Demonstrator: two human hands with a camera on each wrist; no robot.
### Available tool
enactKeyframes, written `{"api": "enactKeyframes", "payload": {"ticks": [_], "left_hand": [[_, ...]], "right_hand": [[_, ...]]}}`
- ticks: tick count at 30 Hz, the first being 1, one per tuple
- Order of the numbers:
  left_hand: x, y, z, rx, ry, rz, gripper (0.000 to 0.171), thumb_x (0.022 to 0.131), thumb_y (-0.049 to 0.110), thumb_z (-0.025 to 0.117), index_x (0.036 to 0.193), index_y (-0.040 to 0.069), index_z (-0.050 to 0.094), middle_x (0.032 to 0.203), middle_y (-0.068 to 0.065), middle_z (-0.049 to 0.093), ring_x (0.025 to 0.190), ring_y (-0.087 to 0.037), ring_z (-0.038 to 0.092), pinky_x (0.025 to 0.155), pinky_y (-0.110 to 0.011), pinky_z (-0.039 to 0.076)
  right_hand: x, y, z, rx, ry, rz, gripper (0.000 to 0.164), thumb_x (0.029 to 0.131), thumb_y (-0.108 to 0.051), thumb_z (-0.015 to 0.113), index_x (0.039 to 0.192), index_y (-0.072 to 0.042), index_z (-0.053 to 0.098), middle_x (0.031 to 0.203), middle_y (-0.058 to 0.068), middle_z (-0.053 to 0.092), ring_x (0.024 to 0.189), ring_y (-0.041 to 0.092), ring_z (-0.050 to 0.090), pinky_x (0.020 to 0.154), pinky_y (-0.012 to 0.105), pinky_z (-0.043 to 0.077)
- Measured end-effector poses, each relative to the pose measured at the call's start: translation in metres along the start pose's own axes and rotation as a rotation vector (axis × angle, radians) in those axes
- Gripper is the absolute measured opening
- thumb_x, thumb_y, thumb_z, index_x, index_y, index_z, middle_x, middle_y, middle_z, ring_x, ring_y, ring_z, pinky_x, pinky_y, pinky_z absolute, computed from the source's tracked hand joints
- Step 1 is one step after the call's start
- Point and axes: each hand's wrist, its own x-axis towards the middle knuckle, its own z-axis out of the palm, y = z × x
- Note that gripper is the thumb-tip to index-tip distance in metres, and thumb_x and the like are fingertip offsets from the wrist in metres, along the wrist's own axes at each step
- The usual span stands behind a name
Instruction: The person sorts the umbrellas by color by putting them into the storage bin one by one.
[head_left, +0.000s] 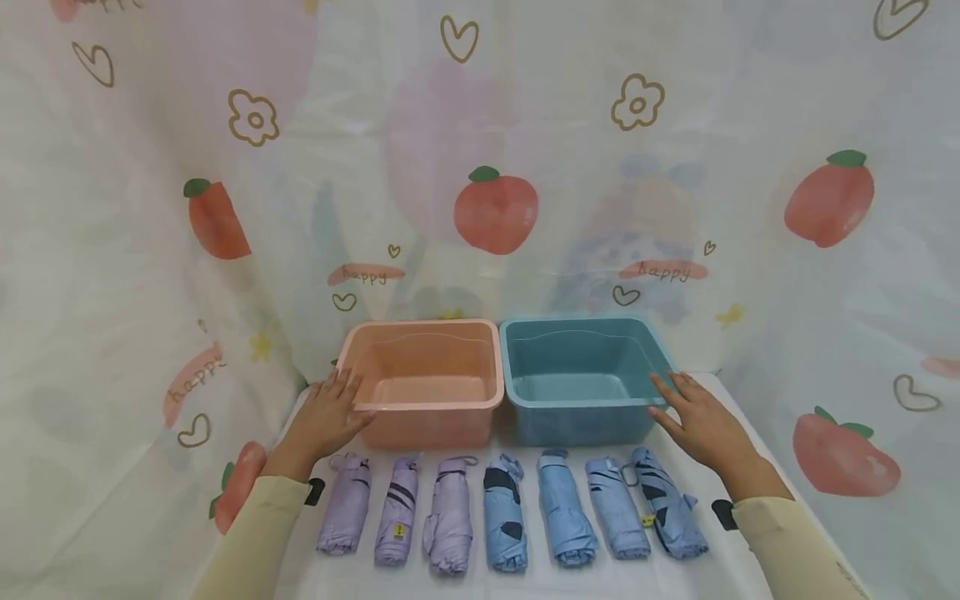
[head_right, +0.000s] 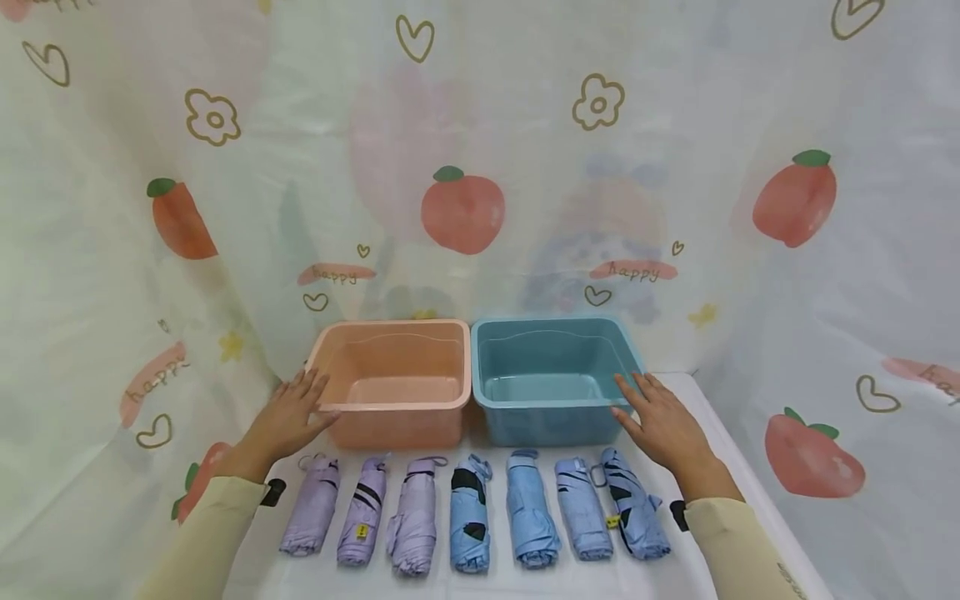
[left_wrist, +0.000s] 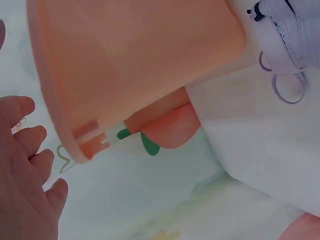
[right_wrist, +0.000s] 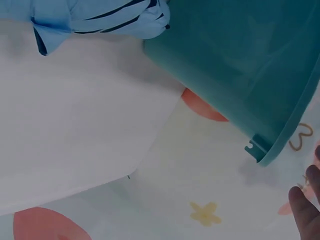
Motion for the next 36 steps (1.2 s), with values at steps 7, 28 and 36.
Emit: {"api": "enactKeyframes", "payload": {"ticks": [7, 28, 36], "left_hand": [[0.015, -0.015, 0.008, -0.017, -0.047, -0.038, 0.094, 0.094, 0.066, 0.039, 0.149, -0.009, 0.026, 0.154, -0.027, 0.025, 0.143, -0.042, 0.017, 0.109, -0.060, 0.018], [0.030, -0.031, 0.017, -0.045, -0.008, -0.014, 0.098, 0.092, 0.064, 0.046, 0.147, -0.014, 0.022, 0.153, -0.030, 0.020, 0.144, -0.042, 0.012, 0.113, -0.052, 0.017], [0.028, -0.037, 0.016, -0.018, 0.030, -0.028, 0.097, 0.091, 0.059, 0.052, 0.143, -0.019, 0.028, 0.150, -0.034, 0.027, 0.140, -0.045, 0.022, 0.112, -0.053, 0.021]], "right_hand": [[-0.007, 0.011, 0.016, 0.070, -0.043, 0.105, 0.041, 0.092, -0.023, 0.066, 0.126, 0.000, 0.061, 0.124, 0.027, 0.057, 0.115, 0.048, 0.050, 0.090, 0.065, 0.041], [-0.041, 0.035, 0.078, 0.483, -0.612, 0.445, 0.057, 0.081, -0.030, 0.077, 0.127, -0.001, 0.061, 0.114, 0.026, 0.059, 0.097, 0.040, 0.062, 0.079, 0.058, 0.050], [-0.052, 0.037, 0.089, 0.703, -0.579, 0.465, 0.080, 0.078, -0.023, 0.080, 0.145, 0.000, 0.041, 0.124, 0.035, 0.051, 0.101, 0.042, 0.060, 0.078, 0.053, 0.052]]}}
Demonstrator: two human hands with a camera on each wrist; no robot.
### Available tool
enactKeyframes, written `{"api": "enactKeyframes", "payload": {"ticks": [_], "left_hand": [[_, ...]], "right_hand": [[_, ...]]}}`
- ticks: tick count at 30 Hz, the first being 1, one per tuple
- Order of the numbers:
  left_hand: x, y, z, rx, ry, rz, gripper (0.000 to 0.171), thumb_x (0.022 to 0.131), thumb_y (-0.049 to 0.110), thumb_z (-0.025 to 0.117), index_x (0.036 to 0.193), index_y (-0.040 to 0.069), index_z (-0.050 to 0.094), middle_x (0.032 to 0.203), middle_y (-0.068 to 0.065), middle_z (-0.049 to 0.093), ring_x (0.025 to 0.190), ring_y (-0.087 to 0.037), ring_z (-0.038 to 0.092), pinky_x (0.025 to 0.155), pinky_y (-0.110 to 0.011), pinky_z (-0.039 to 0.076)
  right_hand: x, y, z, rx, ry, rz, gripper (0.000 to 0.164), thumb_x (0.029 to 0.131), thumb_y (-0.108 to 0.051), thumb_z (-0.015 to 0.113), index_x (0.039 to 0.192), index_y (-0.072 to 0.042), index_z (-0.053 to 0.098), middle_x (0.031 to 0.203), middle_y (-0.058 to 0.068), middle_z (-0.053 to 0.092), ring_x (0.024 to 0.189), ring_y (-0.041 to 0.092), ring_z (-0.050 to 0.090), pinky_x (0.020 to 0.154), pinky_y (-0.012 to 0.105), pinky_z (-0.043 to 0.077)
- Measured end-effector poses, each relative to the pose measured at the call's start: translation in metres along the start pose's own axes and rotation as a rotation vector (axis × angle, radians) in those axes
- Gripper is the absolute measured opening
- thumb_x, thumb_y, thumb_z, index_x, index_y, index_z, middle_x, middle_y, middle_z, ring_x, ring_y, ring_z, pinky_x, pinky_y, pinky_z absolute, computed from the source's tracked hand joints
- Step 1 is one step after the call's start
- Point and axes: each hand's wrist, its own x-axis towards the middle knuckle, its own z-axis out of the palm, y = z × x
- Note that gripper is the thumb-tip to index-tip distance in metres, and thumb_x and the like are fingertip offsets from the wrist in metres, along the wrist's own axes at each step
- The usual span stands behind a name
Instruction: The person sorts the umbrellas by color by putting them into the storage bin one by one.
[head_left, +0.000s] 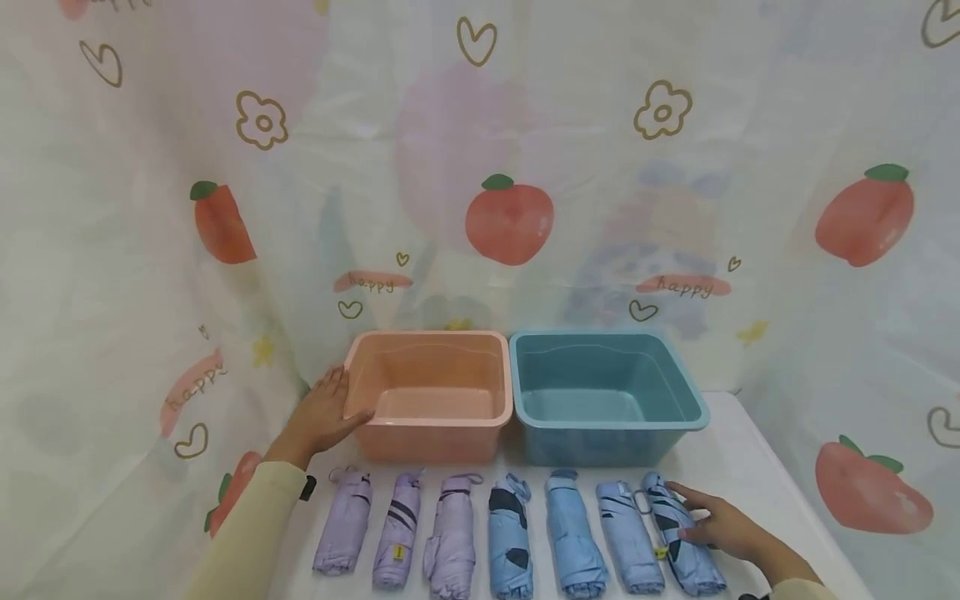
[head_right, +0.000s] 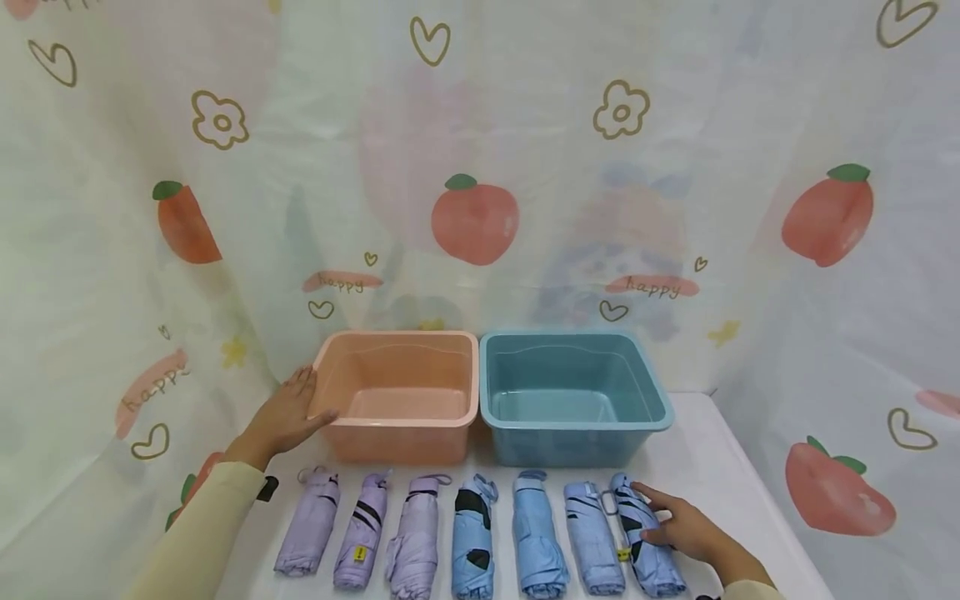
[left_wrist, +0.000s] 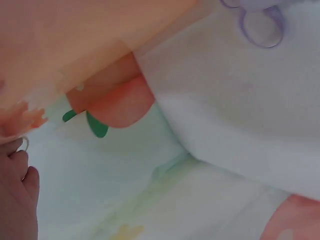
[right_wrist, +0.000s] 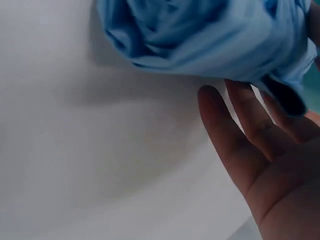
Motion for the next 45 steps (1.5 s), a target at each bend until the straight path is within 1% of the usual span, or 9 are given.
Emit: {"api": "enactKeyframes", "payload": {"ticks": [4, 7, 12, 22, 28, 32, 36, 40, 45], "left_hand": [[-0.006, -0.002, 0.004, -0.036, 0.039, -0.024, 0.098, 0.090, 0.061, 0.051, 0.143, -0.018, 0.028, 0.150, -0.033, 0.028, 0.141, -0.044, 0.022, 0.111, -0.053, 0.022], [-0.006, -0.002, 0.009, -0.073, 0.054, -0.048, 0.100, 0.090, 0.061, 0.052, 0.144, -0.018, 0.025, 0.150, -0.033, 0.026, 0.140, -0.045, 0.022, 0.111, -0.054, 0.023], [-0.006, 0.001, 0.014, -0.133, 0.028, -0.099, 0.104, 0.090, 0.064, 0.051, 0.147, -0.016, 0.018, 0.153, -0.032, 0.020, 0.140, -0.044, 0.022, 0.109, -0.055, 0.025], [-0.002, 0.004, 0.015, -0.126, 0.005, -0.131, 0.105, 0.090, 0.066, 0.049, 0.148, -0.015, 0.016, 0.155, -0.031, 0.016, 0.141, -0.043, 0.021, 0.110, -0.054, 0.025], [-0.002, 0.008, 0.013, -0.115, 0.028, -0.127, 0.103, 0.090, 0.063, 0.051, 0.146, -0.017, 0.020, 0.153, -0.033, 0.020, 0.139, -0.046, 0.025, 0.108, -0.056, 0.026], [-0.003, 0.010, 0.010, -0.109, 0.048, -0.133, 0.102, 0.090, 0.062, 0.053, 0.145, -0.018, 0.022, 0.152, -0.033, 0.022, 0.137, -0.047, 0.027, 0.107, -0.057, 0.028], [-0.003, 0.010, 0.009, -0.115, 0.044, -0.139, 0.102, 0.090, 0.063, 0.052, 0.146, -0.017, 0.022, 0.153, -0.032, 0.022, 0.137, -0.047, 0.027, 0.107, -0.057, 0.028], [-0.003, 0.007, 0.010, -0.123, 0.050, -0.142, 0.103, 0.090, 0.064, 0.051, 0.146, -0.017, 0.021, 0.153, -0.032, 0.021, 0.137, -0.048, 0.027, 0.107, -0.057, 0.028], [-0.004, 0.006, 0.015, -0.131, 0.044, -0.147, 0.104, 0.090, 0.066, 0.049, 0.146, -0.016, 0.021, 0.153, -0.031, 0.021, 0.139, -0.046, 0.023, 0.108, -0.056, 0.026]], "right_hand": [[-0.001, 0.002, 0.008, 0.144, -0.054, 0.005, 0.082, 0.084, -0.017, 0.075, 0.150, -0.001, 0.028, 0.129, 0.041, 0.042, 0.097, 0.037, 0.062, 0.074, 0.051, 0.054], [0.004, 0.001, 0.010, 0.180, -0.062, 0.046, 0.082, 0.084, -0.014, 0.074, 0.150, -0.001, 0.027, 0.121, 0.036, 0.050, 0.091, 0.030, 0.063, 0.072, 0.050, 0.054], [0.012, -0.002, 0.008, 0.150, -0.040, 0.113, 0.080, 0.081, -0.015, 0.076, 0.149, -0.004, 0.034, 0.117, 0.030, 0.056, 0.088, 0.029, 0.064, 0.070, 0.051, 0.054], [0.007, -0.002, 0.001, 0.108, -0.046, 0.115, 0.079, 0.079, -0.016, 0.077, 0.147, -0.004, 0.039, 0.126, 0.034, 0.050, 0.097, 0.034, 0.061, 0.074, 0.054, 0.052], [-0.020, -0.015, -0.022, 0.060, -0.061, 0.029, 0.081, 0.079, -0.020, 0.078, 0.148, -0.004, 0.037, 0.126, 0.032, 0.051, 0.101, 0.034, 0.057, 0.077, 0.053, 0.051], [-0.039, -0.035, -0.045, -0.017, -0.085, -0.110, 0.079, 0.079, -0.020, 0.077, 0.147, -0.004, 0.040, 0.132, 0.031, 0.048, 0.105, 0.032, 0.052, 0.081, 0.046, 0.047], [-0.054, -0.055, -0.065, -0.082, -0.102, -0.217, 0.076, 0.081, -0.021, 0.075, 0.147, -0.006, 0.041, 0.134, 0.031, 0.046, 0.106, 0.034, 0.051, 0.080, 0.045, 0.045], [-0.060, -0.076, -0.082, -0.092, -0.107, -0.218, 0.076, 0.083, -0.022, 0.074, 0.149, -0.008, 0.039, 0.134, 0.031, 0.046, 0.105, 0.034, 0.054, 0.081, 0.052, 0.047], [-0.056, -0.102, -0.101, -0.093, -0.096, -0.289, 0.076, 0.085, -0.019, 0.073, 0.149, -0.006, 0.035, 0.134, 0.037, 0.043, 0.104, 0.037, 0.056, 0.078, 0.053, 0.050]]}}
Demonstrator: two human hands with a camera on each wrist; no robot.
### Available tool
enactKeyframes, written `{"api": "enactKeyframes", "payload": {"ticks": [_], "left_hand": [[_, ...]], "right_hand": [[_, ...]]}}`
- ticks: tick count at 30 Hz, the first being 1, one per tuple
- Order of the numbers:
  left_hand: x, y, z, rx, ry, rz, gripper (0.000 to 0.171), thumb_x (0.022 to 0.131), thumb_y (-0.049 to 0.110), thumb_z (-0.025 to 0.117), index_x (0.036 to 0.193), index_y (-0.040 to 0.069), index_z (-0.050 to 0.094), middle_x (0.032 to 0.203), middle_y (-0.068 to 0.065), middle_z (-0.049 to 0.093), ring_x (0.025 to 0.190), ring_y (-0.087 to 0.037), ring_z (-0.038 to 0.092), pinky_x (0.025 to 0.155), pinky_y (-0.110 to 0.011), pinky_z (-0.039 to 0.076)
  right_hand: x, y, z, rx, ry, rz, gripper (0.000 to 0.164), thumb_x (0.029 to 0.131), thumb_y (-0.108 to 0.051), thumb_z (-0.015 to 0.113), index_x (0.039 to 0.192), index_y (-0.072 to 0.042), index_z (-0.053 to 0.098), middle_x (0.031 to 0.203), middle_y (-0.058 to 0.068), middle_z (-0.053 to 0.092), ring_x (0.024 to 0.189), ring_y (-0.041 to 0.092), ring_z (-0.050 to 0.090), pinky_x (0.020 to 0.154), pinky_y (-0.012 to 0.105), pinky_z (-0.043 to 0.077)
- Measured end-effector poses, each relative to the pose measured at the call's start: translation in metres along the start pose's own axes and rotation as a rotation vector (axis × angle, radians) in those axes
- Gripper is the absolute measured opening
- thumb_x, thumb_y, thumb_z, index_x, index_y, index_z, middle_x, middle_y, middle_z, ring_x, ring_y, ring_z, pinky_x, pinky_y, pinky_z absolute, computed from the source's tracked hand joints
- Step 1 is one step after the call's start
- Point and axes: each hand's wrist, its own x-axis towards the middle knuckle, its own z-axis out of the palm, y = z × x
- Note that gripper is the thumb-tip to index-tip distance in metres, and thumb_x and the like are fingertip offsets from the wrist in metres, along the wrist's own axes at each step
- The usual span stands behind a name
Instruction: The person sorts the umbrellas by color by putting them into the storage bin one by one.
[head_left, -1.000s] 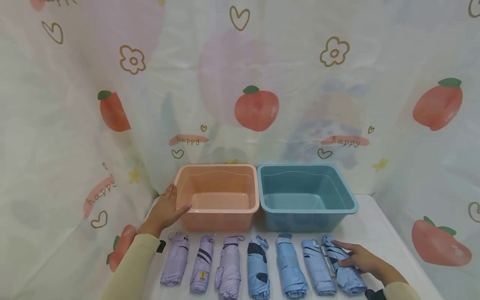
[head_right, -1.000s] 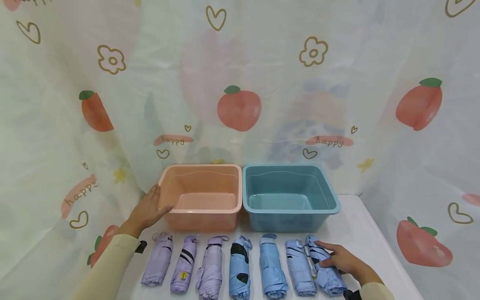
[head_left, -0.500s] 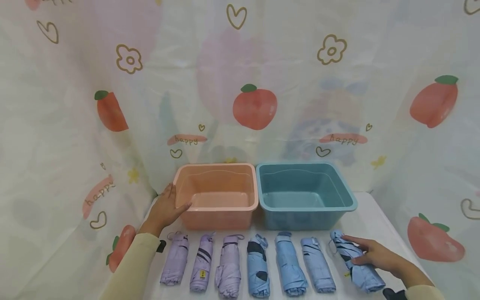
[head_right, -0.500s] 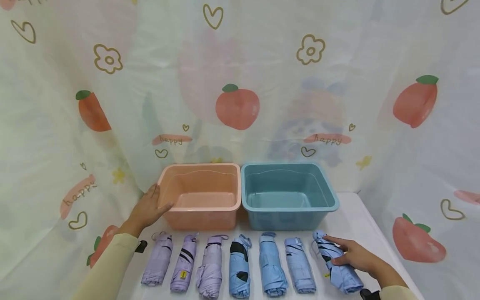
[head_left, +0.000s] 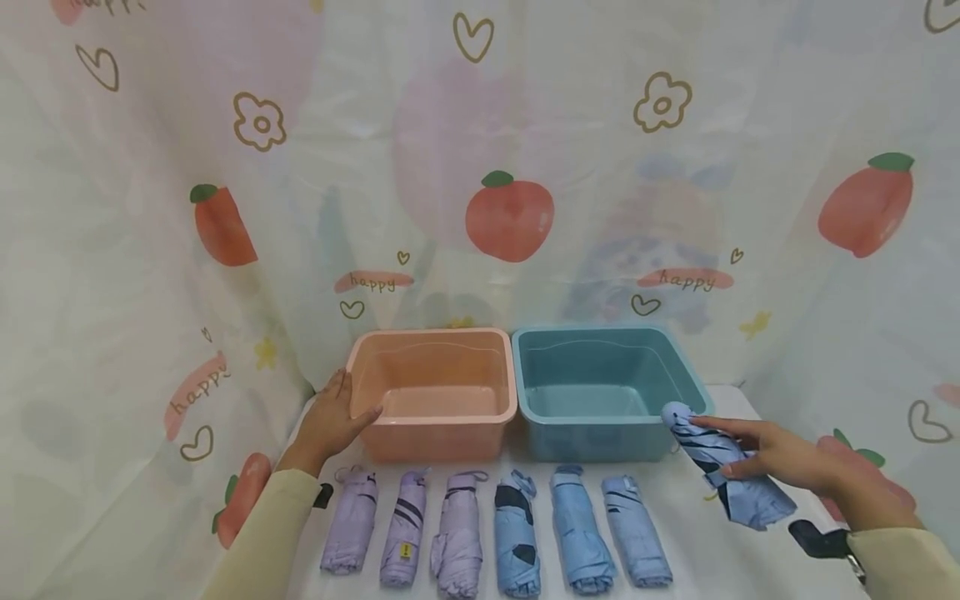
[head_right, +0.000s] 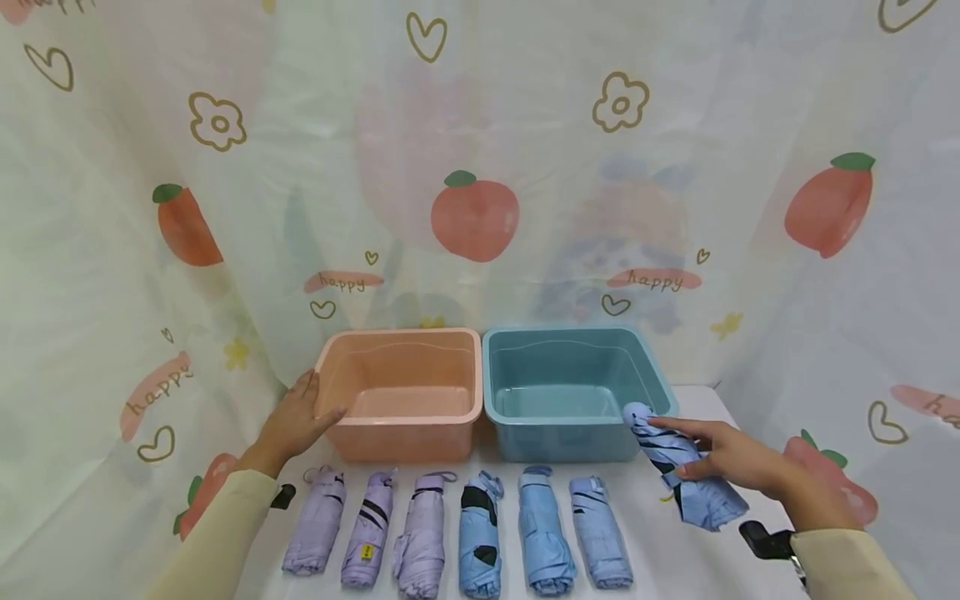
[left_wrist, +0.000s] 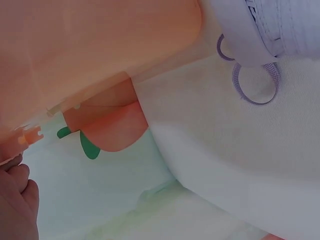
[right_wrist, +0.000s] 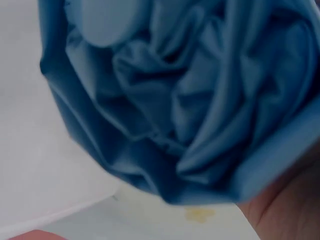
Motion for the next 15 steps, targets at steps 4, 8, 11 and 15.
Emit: {"api": "enactKeyframes", "payload": {"ticks": [4, 8, 11, 15], "left_hand": [[0.000, -0.001, 0.000, -0.007, 0.004, 0.007, 0.104, 0.090, 0.066, 0.049, 0.146, -0.017, 0.022, 0.153, -0.032, 0.022, 0.140, -0.045, 0.021, 0.109, -0.056, 0.025], [0.000, -0.002, 0.001, -0.006, 0.013, 0.012, 0.103, 0.090, 0.066, 0.049, 0.146, -0.017, 0.023, 0.153, -0.031, 0.023, 0.141, -0.043, 0.022, 0.109, -0.054, 0.025], [0.000, -0.003, 0.001, 0.001, 0.022, 0.014, 0.103, 0.089, 0.066, 0.050, 0.145, -0.017, 0.023, 0.153, -0.031, 0.023, 0.141, -0.043, 0.022, 0.109, -0.054, 0.025], [0.000, -0.003, 0.001, -0.011, 0.021, 0.017, 0.103, 0.089, 0.065, 0.051, 0.145, -0.017, 0.023, 0.153, -0.030, 0.022, 0.141, -0.043, 0.021, 0.110, -0.055, 0.024]], "right_hand": [[0.021, -0.018, -0.015, -0.042, 0.027, -0.050, 0.075, 0.084, -0.020, 0.074, 0.149, -0.005, 0.038, 0.137, 0.036, 0.042, 0.108, 0.038, 0.056, 0.081, 0.054, 0.049], [0.052, -0.031, -0.027, -0.111, 0.050, -0.066, 0.073, 0.083, -0.022, 0.075, 0.148, -0.010, 0.043, 0.140, 0.032, 0.042, 0.113, 0.040, 0.052, 0.086, 0.057, 0.046], [0.077, -0.037, -0.035, -0.129, 0.033, -0.090, 0.072, 0.084, -0.021, 0.075, 0.148, -0.015, 0.044, 0.147, 0.029, 0.036, 0.125, 0.047, 0.042, 0.091, 0.059, 0.043], [0.109, -0.041, -0.044, -0.151, -0.007, -0.093, 0.071, 0.084, -0.019, 0.075, 0.148, -0.019, 0.045, 0.152, 0.025, 0.030, 0.135, 0.050, 0.026, 0.097, 0.062, 0.038]]}}
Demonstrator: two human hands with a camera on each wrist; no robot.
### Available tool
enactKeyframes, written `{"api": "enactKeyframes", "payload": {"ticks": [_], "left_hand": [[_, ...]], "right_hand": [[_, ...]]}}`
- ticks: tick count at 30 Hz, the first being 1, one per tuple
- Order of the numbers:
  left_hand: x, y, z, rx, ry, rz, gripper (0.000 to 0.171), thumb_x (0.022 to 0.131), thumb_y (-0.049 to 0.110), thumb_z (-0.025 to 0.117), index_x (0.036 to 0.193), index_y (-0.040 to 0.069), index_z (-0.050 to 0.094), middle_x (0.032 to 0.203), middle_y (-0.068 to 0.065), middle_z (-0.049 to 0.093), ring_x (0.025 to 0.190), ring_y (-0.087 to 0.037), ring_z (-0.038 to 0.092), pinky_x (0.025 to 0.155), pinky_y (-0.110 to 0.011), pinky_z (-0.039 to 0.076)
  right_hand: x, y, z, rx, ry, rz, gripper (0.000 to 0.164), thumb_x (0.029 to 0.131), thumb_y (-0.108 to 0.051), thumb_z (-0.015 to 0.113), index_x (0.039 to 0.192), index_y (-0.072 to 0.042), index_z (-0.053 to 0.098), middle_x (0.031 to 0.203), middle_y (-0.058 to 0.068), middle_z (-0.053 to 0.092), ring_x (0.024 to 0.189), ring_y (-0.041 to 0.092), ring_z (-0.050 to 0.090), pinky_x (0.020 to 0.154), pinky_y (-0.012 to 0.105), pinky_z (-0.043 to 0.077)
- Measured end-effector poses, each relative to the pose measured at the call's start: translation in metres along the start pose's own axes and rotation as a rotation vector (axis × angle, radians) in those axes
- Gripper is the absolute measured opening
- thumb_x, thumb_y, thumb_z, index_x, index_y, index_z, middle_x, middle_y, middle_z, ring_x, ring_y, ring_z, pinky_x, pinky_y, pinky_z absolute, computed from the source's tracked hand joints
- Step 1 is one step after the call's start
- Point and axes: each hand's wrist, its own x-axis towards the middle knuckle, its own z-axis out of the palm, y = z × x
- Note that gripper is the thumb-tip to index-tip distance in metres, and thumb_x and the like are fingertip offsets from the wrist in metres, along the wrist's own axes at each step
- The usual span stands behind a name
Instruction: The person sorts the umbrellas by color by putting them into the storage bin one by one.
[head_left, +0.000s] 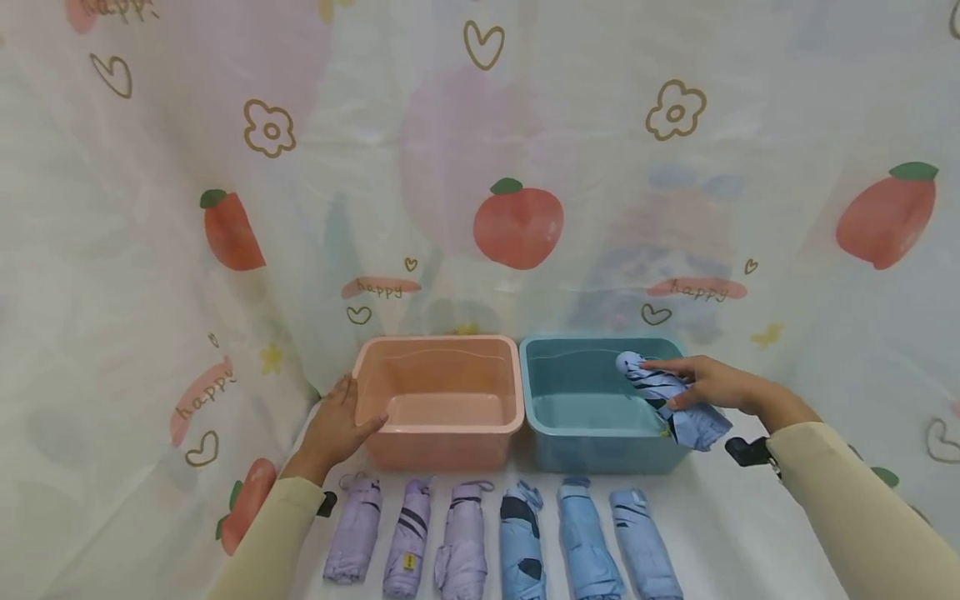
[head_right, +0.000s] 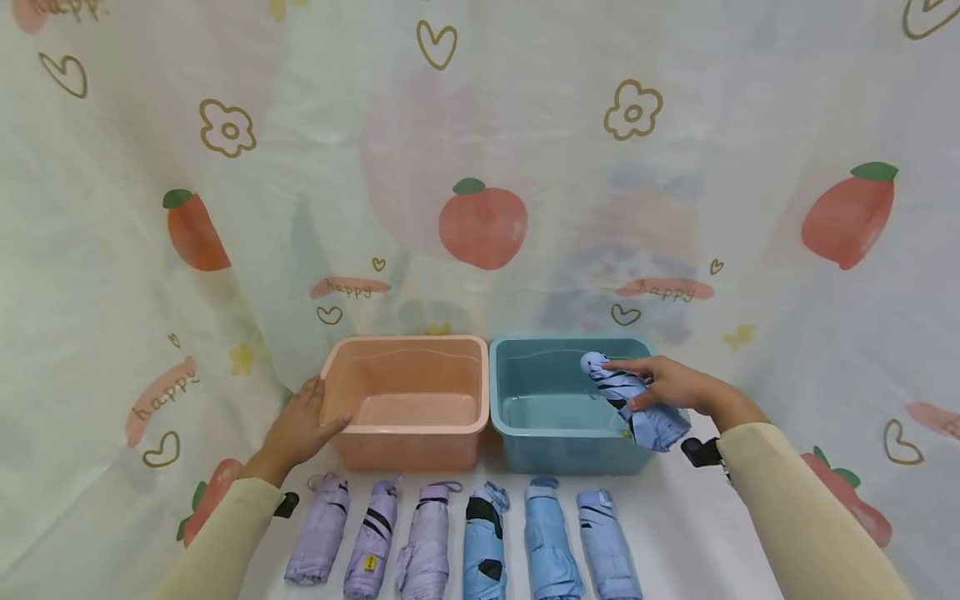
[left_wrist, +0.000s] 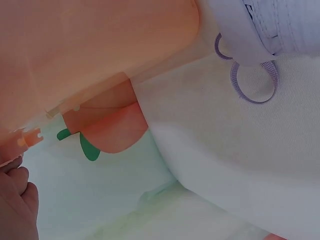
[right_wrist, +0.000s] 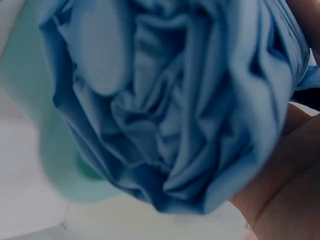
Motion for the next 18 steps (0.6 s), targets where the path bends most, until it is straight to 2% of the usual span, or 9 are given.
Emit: {"api": "enactKeyframes", "payload": {"ticks": [4, 11, 14, 18], "left_hand": [[0.000, -0.001, 0.001, 0.000, 0.006, 0.004, 0.103, 0.089, 0.065, 0.051, 0.146, -0.016, 0.024, 0.153, -0.030, 0.022, 0.141, -0.042, 0.021, 0.110, -0.055, 0.024], [-0.001, 0.000, 0.002, -0.005, 0.021, 0.000, 0.102, 0.089, 0.066, 0.051, 0.145, -0.016, 0.025, 0.153, -0.029, 0.024, 0.141, -0.041, 0.022, 0.110, -0.055, 0.024], [-0.002, 0.000, 0.003, -0.001, 0.020, -0.007, 0.102, 0.089, 0.066, 0.051, 0.146, -0.015, 0.025, 0.153, -0.029, 0.024, 0.141, -0.041, 0.022, 0.110, -0.055, 0.024], [-0.002, 0.000, 0.004, 0.002, 0.021, -0.013, 0.101, 0.090, 0.065, 0.051, 0.146, -0.015, 0.024, 0.154, -0.027, 0.023, 0.142, -0.041, 0.021, 0.110, -0.055, 0.024]], "right_hand": [[0.033, 0.001, -0.003, -0.013, -0.035, 0.018, 0.070, 0.084, -0.017, 0.076, 0.148, -0.019, 0.046, 0.153, 0.025, 0.029, 0.136, 0.052, 0.023, 0.098, 0.063, 0.035], [0.081, 0.013, 0.006, -0.008, -0.059, 0.063, 0.071, 0.084, -0.010, 0.075, 0.148, -0.016, 0.045, 0.152, 0.028, 0.027, 0.134, 0.057, 0.021, 0.098, 0.062, 0.037], [0.096, 0.021, 0.011, -0.018, -0.086, 0.072, 0.071, 0.083, -0.010, 0.075, 0.147, -0.013, 0.046, 0.151, 0.031, 0.028, 0.133, 0.056, 0.025, 0.095, 0.057, 0.042], [0.110, 0.025, 0.022, 0.021, -0.169, 0.100, 0.069, 0.082, 0.000, 0.072, 0.146, -0.007, 0.046, 0.152, 0.032, 0.023, 0.135, 0.052, 0.023, 0.088, 0.044, 0.047]]}}
